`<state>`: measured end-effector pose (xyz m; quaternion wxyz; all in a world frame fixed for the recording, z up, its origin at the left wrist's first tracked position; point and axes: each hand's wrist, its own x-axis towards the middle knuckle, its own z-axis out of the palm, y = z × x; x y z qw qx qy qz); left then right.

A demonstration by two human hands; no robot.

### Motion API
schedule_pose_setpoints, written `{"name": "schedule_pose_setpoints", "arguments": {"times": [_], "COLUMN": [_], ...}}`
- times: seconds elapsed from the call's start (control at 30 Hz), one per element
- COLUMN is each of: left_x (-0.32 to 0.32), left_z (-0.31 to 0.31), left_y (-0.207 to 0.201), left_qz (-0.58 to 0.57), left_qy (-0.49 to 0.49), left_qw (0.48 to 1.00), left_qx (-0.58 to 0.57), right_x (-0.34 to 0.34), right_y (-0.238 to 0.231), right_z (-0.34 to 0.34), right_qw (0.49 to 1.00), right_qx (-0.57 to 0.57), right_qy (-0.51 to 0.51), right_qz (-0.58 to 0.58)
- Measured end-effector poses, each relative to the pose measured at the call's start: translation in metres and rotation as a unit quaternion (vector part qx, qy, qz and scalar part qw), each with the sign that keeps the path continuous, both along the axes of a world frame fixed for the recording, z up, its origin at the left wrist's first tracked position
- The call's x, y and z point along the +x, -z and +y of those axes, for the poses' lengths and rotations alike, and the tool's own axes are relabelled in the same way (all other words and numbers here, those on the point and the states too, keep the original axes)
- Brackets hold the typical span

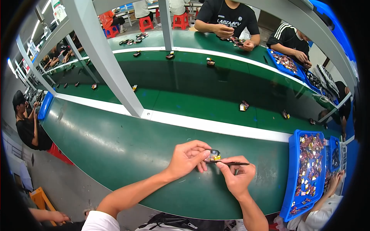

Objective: The recorder is using tweezers to assemble small electronic components on a workbench in a factory setting.

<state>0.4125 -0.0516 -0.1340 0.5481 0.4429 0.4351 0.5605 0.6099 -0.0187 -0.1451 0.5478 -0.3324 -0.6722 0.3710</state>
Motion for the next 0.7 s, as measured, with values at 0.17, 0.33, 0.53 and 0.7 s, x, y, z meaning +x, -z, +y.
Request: {"name": "schedule_pose_setpoints", "arguments": {"times": [0.17, 0.33, 0.53, 0.7], "left_x": [-0.001, 0.002, 0.006, 0.013], "left_z": [0.003, 0.004, 0.004, 0.004], "left_y": [0.000, 0.001, 0.003, -0.003], "left_qz": [0.003, 0.000, 0.015, 0.050], "left_qy": [-0.012, -0.012, -0.006, 0.004], "left_qw": [1.000, 1.000, 1.000, 0.999], "left_qx": [-0.004, -0.004, -0.008, -0.021], "right_x": [0.000, 0.000, 0.006, 0.008], "right_y": [0.000, -0.006, -0.005, -0.004], "right_z": [0.002, 0.001, 0.003, 0.003], "right_qw": [1.000, 0.998, 0.996, 0.995], "right_qx": [-0.010, 0.060, 0.070, 0.087], "right_qy": [0.002, -0.004, -0.015, -0.012], "right_qz": [0.016, -0.032, -0.044, -0.046]}}
